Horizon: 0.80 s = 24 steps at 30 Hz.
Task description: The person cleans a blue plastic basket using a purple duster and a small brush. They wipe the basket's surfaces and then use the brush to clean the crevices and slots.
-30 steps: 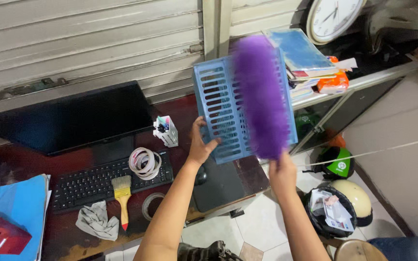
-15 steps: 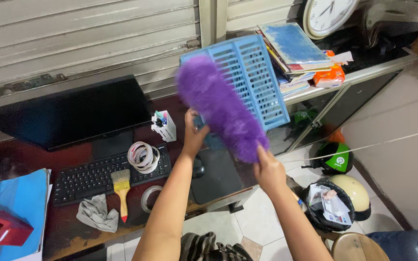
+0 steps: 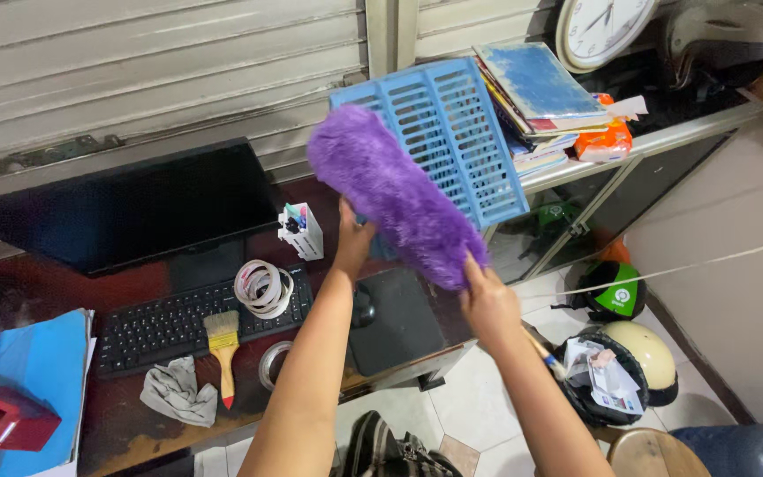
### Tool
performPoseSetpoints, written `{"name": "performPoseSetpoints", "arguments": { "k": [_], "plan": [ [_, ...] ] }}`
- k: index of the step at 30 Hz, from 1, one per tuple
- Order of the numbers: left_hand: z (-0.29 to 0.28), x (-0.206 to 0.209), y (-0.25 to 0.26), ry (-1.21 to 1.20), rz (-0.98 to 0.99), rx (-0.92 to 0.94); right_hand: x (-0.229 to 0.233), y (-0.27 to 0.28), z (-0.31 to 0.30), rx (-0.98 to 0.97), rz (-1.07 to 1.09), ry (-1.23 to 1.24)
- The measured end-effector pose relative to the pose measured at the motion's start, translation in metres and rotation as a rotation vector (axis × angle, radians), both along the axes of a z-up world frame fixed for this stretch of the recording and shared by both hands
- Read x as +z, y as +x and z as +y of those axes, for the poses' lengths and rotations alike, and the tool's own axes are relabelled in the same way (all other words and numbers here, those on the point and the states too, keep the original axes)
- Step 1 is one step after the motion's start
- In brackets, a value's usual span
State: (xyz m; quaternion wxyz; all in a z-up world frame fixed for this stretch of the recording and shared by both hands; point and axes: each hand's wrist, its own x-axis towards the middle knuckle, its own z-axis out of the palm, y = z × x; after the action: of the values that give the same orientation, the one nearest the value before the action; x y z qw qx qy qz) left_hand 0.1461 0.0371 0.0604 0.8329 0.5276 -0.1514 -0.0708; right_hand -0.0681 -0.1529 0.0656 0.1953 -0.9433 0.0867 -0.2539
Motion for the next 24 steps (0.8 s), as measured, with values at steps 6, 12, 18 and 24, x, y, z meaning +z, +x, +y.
{"name": "performPoseSetpoints", "arguments": {
  "k": [6,12,18,24],
  "plan": [
    [-0.014,-0.034,0.03,0.046,-0.301,0.093,0.008,0.015,-0.046,-0.264,-0.093,0.061],
    [0.0,-0.02,0.017,-0.029,-0.147,-0.007,0.009,0.015,0.004,-0.018,0.045,-0.044],
    [-0.013,-0.023,0.025,0.086,-0.295,0.086,0.028,0.015,-0.042,-0.263,-0.064,0.026],
    [-0.004,-0.005,0.008,0.118,-0.122,0.082,0.017,0.018,-0.01,-0.095,-0.098,-0.038]
  ]
}}
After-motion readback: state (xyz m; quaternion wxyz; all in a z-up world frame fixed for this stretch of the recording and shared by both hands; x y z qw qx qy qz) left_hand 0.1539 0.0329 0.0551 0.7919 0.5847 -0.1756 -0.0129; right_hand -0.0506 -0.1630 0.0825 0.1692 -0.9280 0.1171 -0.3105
